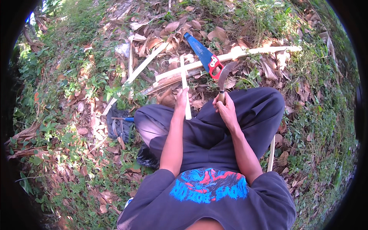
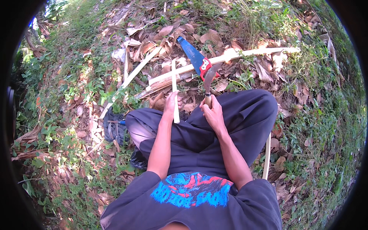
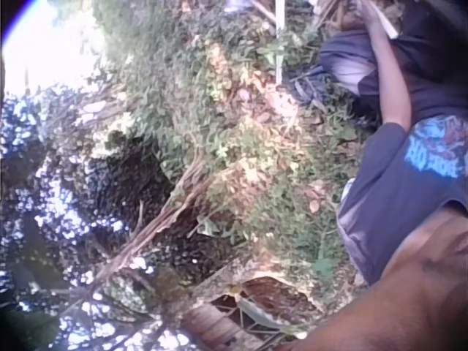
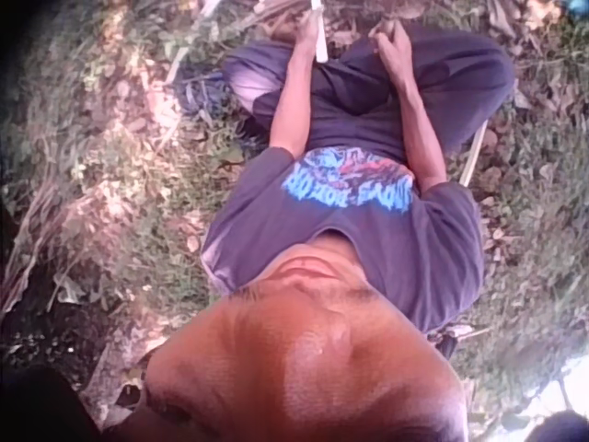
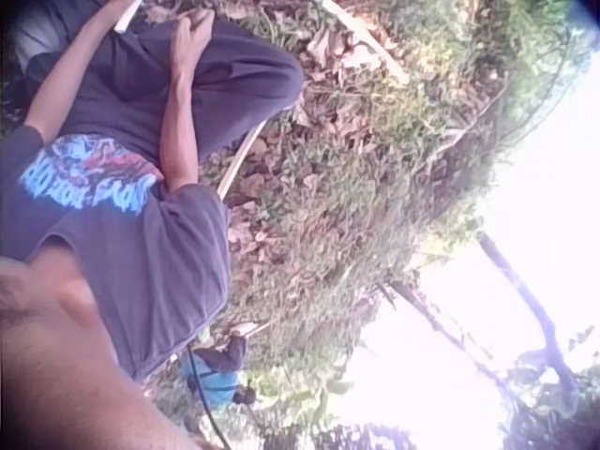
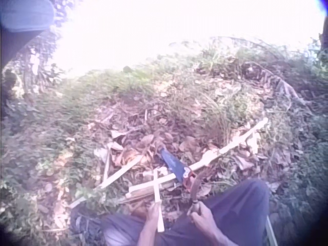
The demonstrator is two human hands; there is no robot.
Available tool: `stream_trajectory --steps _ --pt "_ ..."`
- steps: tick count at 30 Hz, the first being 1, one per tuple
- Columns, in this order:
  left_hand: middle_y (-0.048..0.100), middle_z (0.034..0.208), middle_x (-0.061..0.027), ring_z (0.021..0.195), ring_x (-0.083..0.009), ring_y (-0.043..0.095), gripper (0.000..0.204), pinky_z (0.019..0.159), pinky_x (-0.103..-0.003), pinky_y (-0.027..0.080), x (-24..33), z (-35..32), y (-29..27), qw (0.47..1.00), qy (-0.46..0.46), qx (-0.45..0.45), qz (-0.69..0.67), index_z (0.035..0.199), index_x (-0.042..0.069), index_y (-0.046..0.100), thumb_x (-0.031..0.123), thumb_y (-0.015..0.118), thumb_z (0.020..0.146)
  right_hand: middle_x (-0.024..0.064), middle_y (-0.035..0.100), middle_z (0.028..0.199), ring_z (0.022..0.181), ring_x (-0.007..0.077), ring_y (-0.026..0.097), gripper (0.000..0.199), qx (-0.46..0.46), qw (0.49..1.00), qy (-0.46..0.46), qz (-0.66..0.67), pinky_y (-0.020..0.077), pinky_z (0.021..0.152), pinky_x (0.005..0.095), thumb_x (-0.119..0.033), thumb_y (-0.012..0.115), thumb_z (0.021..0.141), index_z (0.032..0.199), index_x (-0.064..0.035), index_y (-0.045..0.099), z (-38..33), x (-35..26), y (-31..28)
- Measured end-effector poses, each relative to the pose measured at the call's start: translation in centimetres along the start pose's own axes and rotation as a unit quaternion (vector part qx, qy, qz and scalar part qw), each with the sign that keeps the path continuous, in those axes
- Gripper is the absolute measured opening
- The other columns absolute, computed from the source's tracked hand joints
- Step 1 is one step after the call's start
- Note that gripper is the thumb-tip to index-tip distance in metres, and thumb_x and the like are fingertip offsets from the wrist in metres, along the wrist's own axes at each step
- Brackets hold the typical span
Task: The person sits on the ground and uses a red hand saw to cut a long piece of light-colored wood into smaller segments. They hold the wood with their left hand and saw with their right hand, creating a pile of cut pieces.
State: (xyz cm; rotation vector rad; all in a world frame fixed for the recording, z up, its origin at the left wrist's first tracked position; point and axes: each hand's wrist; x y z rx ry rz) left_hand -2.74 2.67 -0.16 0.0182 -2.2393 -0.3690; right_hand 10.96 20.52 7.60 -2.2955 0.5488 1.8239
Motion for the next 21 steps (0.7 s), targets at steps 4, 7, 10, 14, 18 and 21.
stream_trajectory --steps 4,7,10,14,18,21 --pt "0.044 0.070 -0.0009 0.049 -0.0093 0.043 0.033 0.040 -0.025 0.038 -0.3 0.2 0.1 1.000 -0.018 0.007 -0.025 0.110 0.011 0.039 0.032 0.061 0.095 0.0034 0.060 0.084 0.069 0.0091 0.056 0.013 -0.008 1.000 0.000 0.008 0.0464 0.061 0.0233 -0.001 0.044 0.085 0.096 -0.0034 0.052 -0.1 0.3 0.2" --pt "0.045 0.070 -0.0014 0.049 -0.0092 0.045 0.034 0.041 -0.025 0.041 -0.3 0.1 0.3 0.998 -0.006 0.047 0.034 0.107 0.010 0.038 0.031 0.062 0.096 0.0031 0.060 0.083 0.067 0.0094 0.055 0.013 -0.008 0.999 -0.007 -0.034 0.0465 0.061 0.0241 -0.001 0.045 0.085 0.096 -0.0032 0.053 -0.1 0.5 0.0" --pt "0.051 0.071 -0.0030 0.049 -0.0092 0.047 0.032 0.042 -0.026 0.044 -0.6 0.2 0.2 0.996 0.029 0.057 0.062 0.105 0.009 0.039 0.033 0.058 0.099 0.0020 0.060 0.081 0.066 0.0085 0.053 0.012 -0.011 0.989 -0.016 -0.148 0.0453 0.061 0.0249 -0.001 0.047 0.085 0.095 -0.0030 0.053 -0.1 0.5 -0.3" --pt "0.059 0.075 -0.0066 0.049 -0.0091 0.049 0.031 0.043 -0.026 0.045 -0.8 0.0 0.1 0.996 0.045 0.028 0.071 0.106 0.007 0.041 0.036 0.050 0.102 0.0011 0.060 0.077 0.066 0.0076 0.051 0.010 -0.013 0.994 -0.030 -0.100 0.0431 0.060 0.0262 -0.006 0.051 0.087 0.096 -0.0029 0.053 -0.1 0.8 0.4" --pt "0.061 0.075 -0.0094 0.050 -0.0102 0.050 0.032 0.042 -0.027 0.045 -0.8 -0.1 -0.8 0.998 0.045 0.020 0.040 0.106 0.006 0.045 0.037 0.039 0.105 0.0053 0.061 0.078 0.070 0.0107 0.054 0.012 -0.034 0.991 -0.015 -0.127 0.0439 0.063 0.0282 -0.011 0.054 0.089 0.097 -0.0022 0.052 0.1 0.7 1.1" --pt "0.062 0.077 -0.0131 0.049 -0.0116 0.046 0.037 0.042 -0.027 0.042 -0.4 -0.7 -0.9 1.000 0.008 0.020 -0.015 0.105 0.005 0.048 0.040 0.036 0.105 0.0086 0.060 0.078 0.069 0.0127 0.056 0.014 0.005 0.960 -0.024 -0.280 0.0449 0.061 0.0294 -0.014 0.054 0.094 0.097 -0.0013 0.050 0.1 -0.4 2.0"
Point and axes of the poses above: each hand's wrist, its own z-axis towards the middle knuckle, its own y-axis out of the palm, x = y × z
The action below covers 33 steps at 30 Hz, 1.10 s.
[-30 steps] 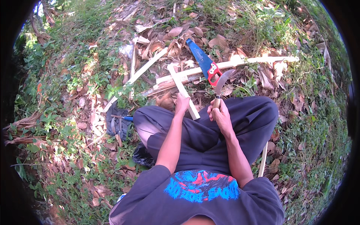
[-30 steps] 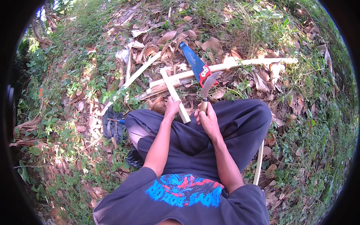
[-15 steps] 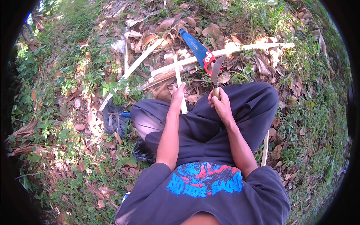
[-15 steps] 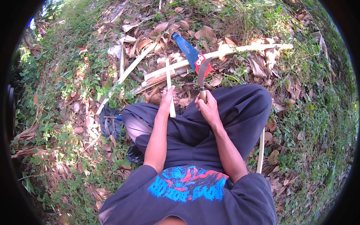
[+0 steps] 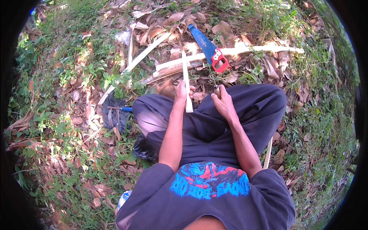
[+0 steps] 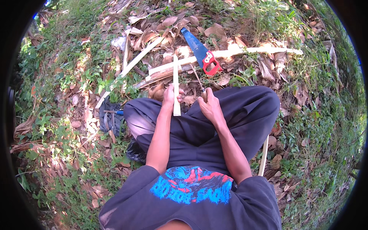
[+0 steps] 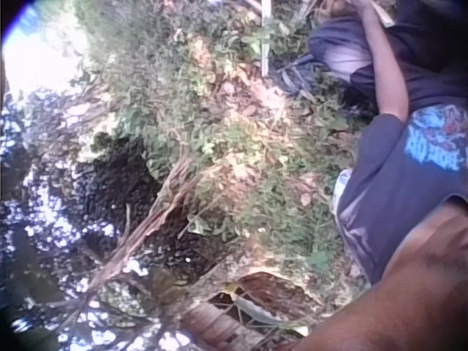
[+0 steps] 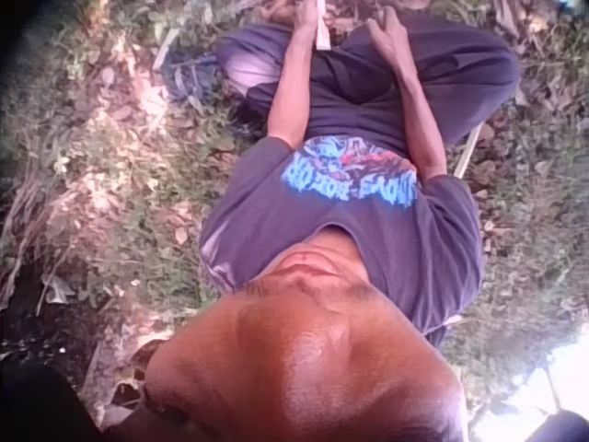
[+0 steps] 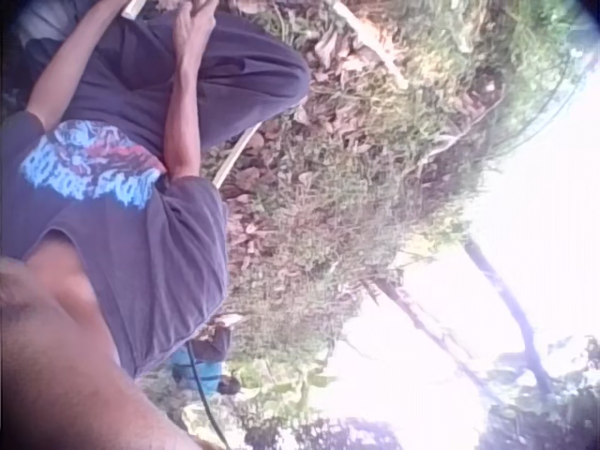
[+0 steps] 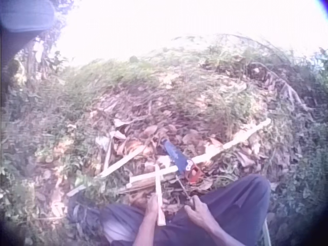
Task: The person sits on the ground and uses a red hand saw to cut a long piece of light-colored wood into smaller segments. They hold the wood with their left hand and saw with their right hand, creating a pile of cut pieces.
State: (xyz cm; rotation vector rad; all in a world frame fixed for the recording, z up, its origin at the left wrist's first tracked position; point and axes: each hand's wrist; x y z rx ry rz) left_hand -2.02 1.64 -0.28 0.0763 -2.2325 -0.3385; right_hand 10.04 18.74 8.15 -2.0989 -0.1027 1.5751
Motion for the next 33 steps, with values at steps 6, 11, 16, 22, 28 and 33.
stream_trajectory --steps 6,11,16,22,28,33 --pt "0.068 0.086 -0.0198 0.055 -0.0176 0.060 0.046 0.046 -0.031 0.053 -0.2 -1.1 -0.9 0.993 -0.014 -0.068 -0.095 0.109 0.001 0.050 0.045 0.038 0.103 0.0086 0.057 0.068 0.056 0.0159 0.054 0.032 -0.039 0.999 -0.007 -0.001 0.0451 0.054 0.0347 -0.031 0.053 0.101 0.092 -0.0011 0.046 1.7 2.6 1.6" --pt "0.066 0.086 -0.0180 0.058 -0.0197 0.062 0.049 0.050 -0.032 0.054 0.1 -2.0 -0.4 0.993 -0.028 -0.061 -0.100 0.114 0.000 0.050 0.046 0.041 0.103 0.0251 0.061 0.075 0.074 0.0447 0.062 0.036 -0.089 0.993 0.081 -0.009 0.0463 0.069 0.0488 -0.034 0.048 0.102 0.098 0.0013 0.047 2.8 -2.4 1.9" --pt "0.065 0.085 -0.0151 0.061 -0.0213 0.064 0.049 0.052 -0.033 0.055 -0.1 -2.0 -0.1 0.991 -0.043 -0.039 -0.118 0.114 -0.002 0.053 0.045 0.042 0.103 0.0220 0.062 0.072 0.065 0.0309 0.067 0.038 -0.051 0.975 -0.096 -0.193 0.0484 0.060 0.0466 -0.036 0.042 0.104 0.100 0.0004 0.052 4.9 -1.6 3.9" --pt "0.065 0.086 -0.0130 0.062 -0.0205 0.064 0.048 0.052 -0.033 0.056 -0.8 -1.7 -0.1 0.991 -0.049 -0.034 -0.120 0.109 -0.003 0.055 0.042 0.040 0.104 0.0043 0.056 0.070 0.055 0.0139 0.057 0.036 -0.196 0.975 0.096 0.031 0.0446 0.046 0.0297 -0.034 0.045 0.104 0.089 -0.0018 0.052 4.8 -0.9 3.7" --pt "0.064 0.085 -0.0144 0.060 -0.0191 0.062 0.046 0.050 -0.032 0.055 -1.4 -1.3 -0.3 0.986 -0.048 -0.046 -0.152 0.108 -0.003 0.054 0.040 0.040 0.103 0.0012 0.051 0.067 0.052 0.0117 0.051 0.038 -0.189 0.969 0.118 -0.108 0.0407 0.045 0.0267 -0.037 0.045 0.104 0.088 -0.0037 0.053 5.1 -2.0 3.3" --pt "0.063 0.084 -0.0157 0.059 -0.0191 0.061 0.045 0.050 -0.032 0.054 -1.3 -1.5 0.0 0.985 -0.025 -0.058 -0.163 0.106 -0.002 0.054 0.042 0.044 0.101 0.0217 0.063 0.074 0.063 0.0320 0.066 0.043 -0.171 0.961 0.024 -0.218 0.0502 0.060 0.0451 -0.038 0.043 0.103 0.092 0.0014 0.056 7.0 0.6 3.9"
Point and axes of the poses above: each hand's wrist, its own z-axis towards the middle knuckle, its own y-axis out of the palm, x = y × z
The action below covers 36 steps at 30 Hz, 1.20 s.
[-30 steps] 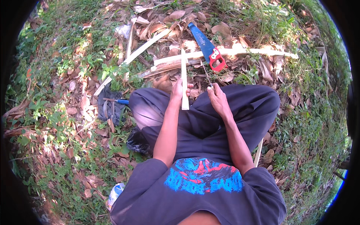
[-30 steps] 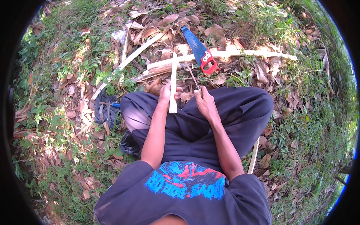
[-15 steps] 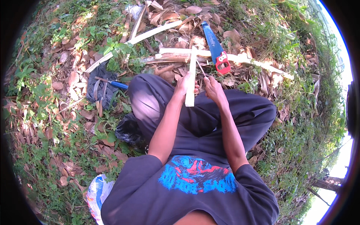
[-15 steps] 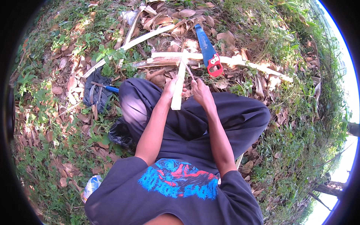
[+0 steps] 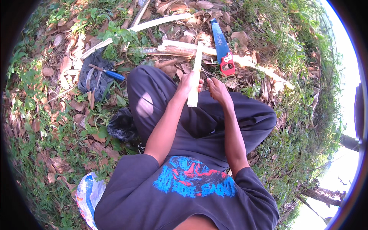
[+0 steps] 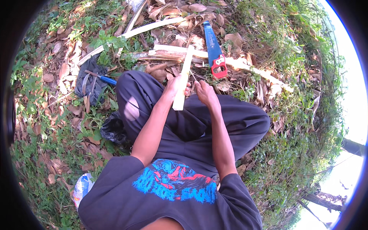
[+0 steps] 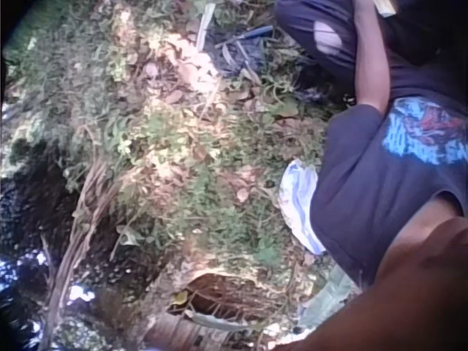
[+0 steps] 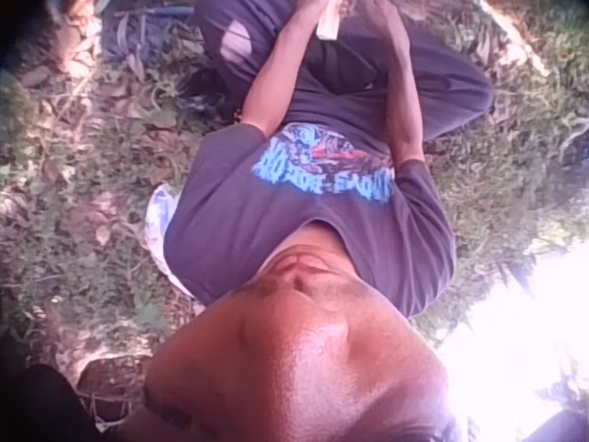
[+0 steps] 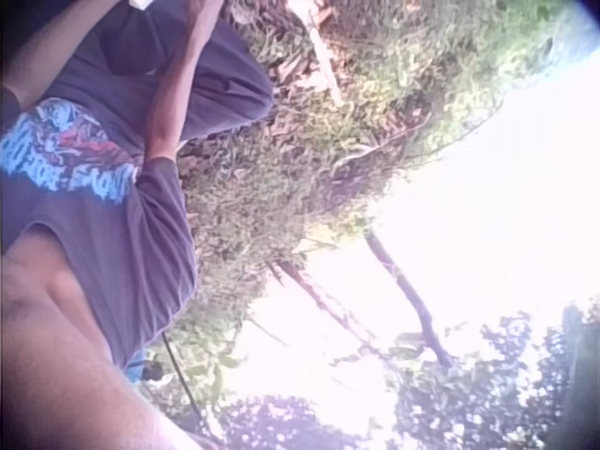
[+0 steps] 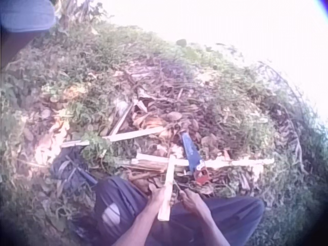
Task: The person sits on the ground and uses a red hand saw to cut a long piece of light-colored wood into smaller segments. They hold the wood with their left hand and saw with their right hand, creating a pile of cut pieces.
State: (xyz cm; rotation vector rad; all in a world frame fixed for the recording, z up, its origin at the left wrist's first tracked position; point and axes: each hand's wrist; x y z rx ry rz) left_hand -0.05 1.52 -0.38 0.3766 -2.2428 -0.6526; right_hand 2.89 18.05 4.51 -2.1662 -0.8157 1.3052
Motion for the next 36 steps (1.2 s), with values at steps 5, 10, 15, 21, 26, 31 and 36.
stream_trajectory --steps 5,10,15,21,26,31,36 --pt "0.063 0.082 -0.0149 0.058 -0.0189 0.061 0.045 0.049 -0.032 0.054 0.0 0.0 -0.2 1.000 -0.019 0.007 -0.023 0.102 -0.002 0.055 0.043 0.047 0.100 0.0291 0.065 0.086 0.079 0.0416 0.066 0.043 -0.047 0.999 0.001 -0.019 0.0502 0.071 0.0502 -0.037 0.042 0.103 0.093 0.0025 0.056 0.5 -0.3 0.0" --pt "0.063 0.081 -0.0143 0.058 -0.0187 0.061 0.046 0.048 -0.031 0.053 0.3 0.0 0.3 0.999 -0.025 0.026 0.000 0.100 -0.002 0.055 0.043 0.047 0.100 0.0310 0.064 0.084 0.085 0.0478 0.063 0.049 0.045 0.987 -0.109 -0.106 0.0493 0.078 0.0545 -0.041 0.043 0.102 0.094 0.0047 0.059 0.1 -0.8 -0.2" --pt "0.062 0.080 -0.0136 0.057 -0.0180 0.059 0.046 0.046 -0.031 0.052 0.3 0.1 0.4 0.999 -0.024 0.026 0.003 0.099 -0.002 0.055 0.043 0.046 0.100 0.0324 0.065 0.088 0.091 0.0484 0.064 0.059 0.052 0.993 0.015 -0.103 0.0498 0.081 0.0545 -0.049 0.046 0.099 0.090 0.0045 0.067 1.8 -1.1 0.1" --pt "0.059 0.078 -0.0107 0.056 -0.0164 0.055 0.038 0.047 -0.030 0.049 0.7 0.0 0.6 0.997 -0.055 0.043 -0.014 0.109 0.002 0.055 0.039 0.050 0.101 0.0329 0.065 0.088 0.091 0.0481 0.064 0.058 0.073 0.992 0.003 -0.104 0.0502 0.080 0.0538 -0.050 0.049 0.098 0.090 0.0034 0.069 2.8 -1.3 0.0" --pt "0.059 0.074 -0.0123 0.053 -0.0172 0.056 0.043 0.045 -0.031 0.050 0.8 -0.1 0.6 0.998 -0.035 0.049 -0.009 0.098 -0.003 0.055 0.038 0.045 0.100 0.0321 0.065 0.088 0.089 0.0469 0.065 0.056 0.067 0.993 -0.008 -0.097 0.0511 0.078 0.0518 -0.050 0.052 0.097 0.092 0.0025 0.070 1.8 -2.1 -0.4" --pt "0.059 0.072 -0.0105 0.050 -0.0171 0.056 0.041 0.046 -0.030 0.049 0.8 0.4 0.2 0.998 -0.041 0.026 -0.032 0.101 -0.004 0.058 0.035 0.047 0.099 0.0285 0.067 0.093 0.091 0.0452 0.065 0.053 0.056 0.994 0.009 -0.097 0.0514 0.080 0.0510 -0.049 0.054 0.095 0.093 0.0013 0.071 2.3 -2.6 -1.1" --pt "0.058 0.070 -0.0101 0.051 -0.0166 0.056 0.040 0.045 -0.029 0.048 0.8 0.8 0.4 0.998 -0.057 0.023 -0.035 0.101 -0.005 0.060 0.034 0.049 0.098 0.0275 0.067 0.092 0.091 0.0444 0.066 0.049 0.040 0.999 0.021 -0.022 0.0509 0.080 0.0517 -0.046 0.054 0.095 0.094 0.0002 0.071 2.5 -2.1 -0.7"
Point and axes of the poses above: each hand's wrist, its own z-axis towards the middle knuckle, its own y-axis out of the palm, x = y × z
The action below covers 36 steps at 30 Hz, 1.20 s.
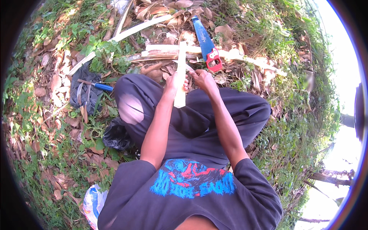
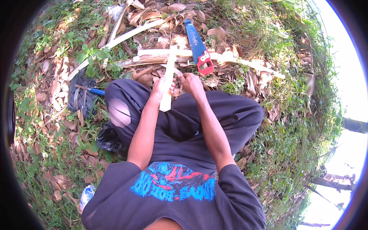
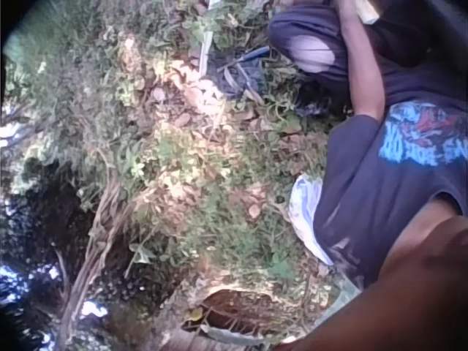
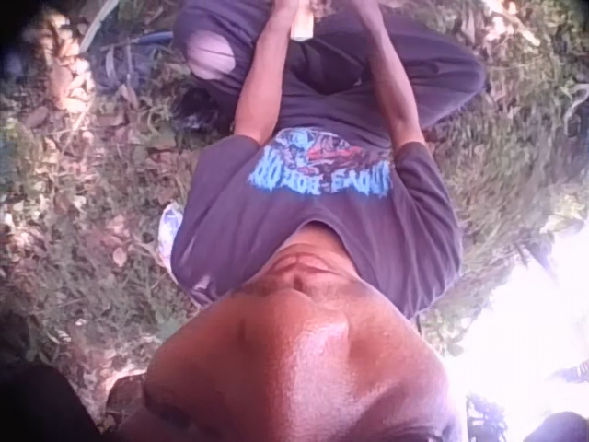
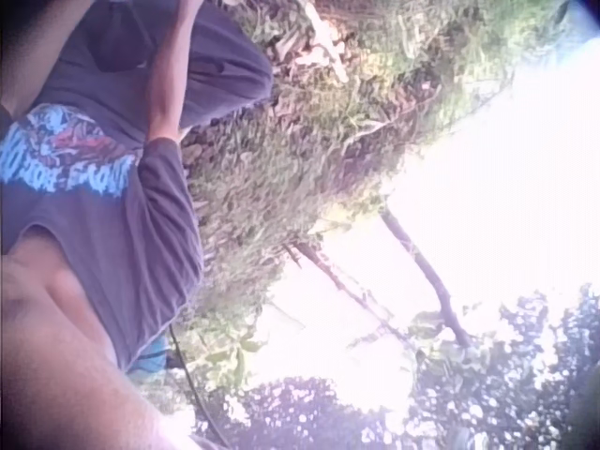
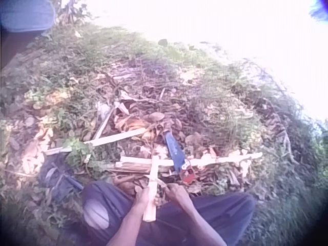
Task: The person sits on the ground and uses a red hand saw to cut a long piece of light-colored wood into smaller segments. They hold the wood with their left hand and saw with their right hand, creating a pile of cut pieces.
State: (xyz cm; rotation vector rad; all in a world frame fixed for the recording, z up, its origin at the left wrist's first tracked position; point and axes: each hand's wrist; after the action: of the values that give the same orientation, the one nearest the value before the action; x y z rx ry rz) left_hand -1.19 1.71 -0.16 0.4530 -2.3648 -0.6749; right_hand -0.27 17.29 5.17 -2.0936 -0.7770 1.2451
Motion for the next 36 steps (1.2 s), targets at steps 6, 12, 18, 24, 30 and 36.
stream_trajectory --steps 6,12,18,24,30,36 --pt "0.055 0.078 -0.0081 0.057 -0.0139 0.050 0.046 0.050 -0.027 0.045 0.0 0.8 -0.4 0.998 0.007 -0.013 0.054 0.114 -0.008 0.056 0.033 0.039 0.100 0.0293 0.066 0.082 0.087 0.0444 0.067 0.049 0.004 0.999 0.014 0.029 0.0512 0.077 0.0503 -0.045 0.055 0.095 0.093 -0.0001 0.072 -1.0 0.3 0.7" --pt "0.052 0.079 -0.0045 0.058 -0.0093 0.047 0.049 0.051 -0.023 0.043 1.2 0.8 -1.6 0.997 -0.011 -0.069 0.025 0.121 -0.011 0.052 0.031 0.039 0.100 0.0276 0.067 0.084 0.086 0.0412 0.068 0.045 0.005 0.998 -0.003 0.060 0.0522 0.080 0.0484 -0.042 0.056 0.093 0.096 -0.0004 0.073 0.1 -0.1 0.8" --pt "0.051 0.076 -0.0067 0.055 -0.0124 0.047 0.050 0.047 -0.026 0.042 0.9 2.8 -1.5 0.994 -0.047 -0.088 0.042 0.116 -0.009 0.054 0.038 0.042 0.100 0.0252 0.069 0.082 0.084 0.0405 0.069 0.041 0.079 0.993 0.005 0.085 0.0542 0.078 0.0491 -0.039 0.058 0.090 0.090 0.0000 0.073 -0.1 1.6 1.9" --pt "0.052 0.071 -0.0060 0.052 -0.0145 0.049 0.047 0.046 -0.028 0.044 1.5 6.0 -2.9 0.984 -0.067 -0.108 0.123 0.114 -0.004 0.057 0.038 0.039 0.101 0.0166 0.072 0.084 0.080 0.0328 0.072 0.034 0.085 0.993 0.009 0.081 0.0584 0.071 0.0451 -0.035 0.065 0.076 0.089 -0.0051 0.076 0.3 -0.1 4.9" --pt "0.052 0.071 -0.0058 0.051 -0.0147 0.049 0.046 0.046 -0.028 0.044 -0.2 5.7 3.4 0.944 -0.045 -0.093 0.315 0.112 -0.003 0.057 0.038 0.040 0.102 0.0140 0.069 0.063 0.059 0.0292 0.070 0.019 0.203 0.962 -0.029 0.180 0.0568 0.056 0.0413 -0.025 0.068 0.073 0.069 -0.0087 0.076 -0.5 3.8 6.2" --pt "0.053 0.070 -0.0056 0.051 -0.0149 0.050 0.045 0.045 -0.028 0.044 1.4 5.3 3.5 0.926 -0.018 -0.071 0.370 0.111 -0.003 0.058 0.038 0.040 0.102 0.0167 0.072 0.075 0.076 0.0289 0.072 0.021 0.194 0.963 0.060 0.180 0.0573 0.068 0.0417 -0.022 0.069 0.071 0.078 -0.0043 0.077 -3.0 2.0 4.2"
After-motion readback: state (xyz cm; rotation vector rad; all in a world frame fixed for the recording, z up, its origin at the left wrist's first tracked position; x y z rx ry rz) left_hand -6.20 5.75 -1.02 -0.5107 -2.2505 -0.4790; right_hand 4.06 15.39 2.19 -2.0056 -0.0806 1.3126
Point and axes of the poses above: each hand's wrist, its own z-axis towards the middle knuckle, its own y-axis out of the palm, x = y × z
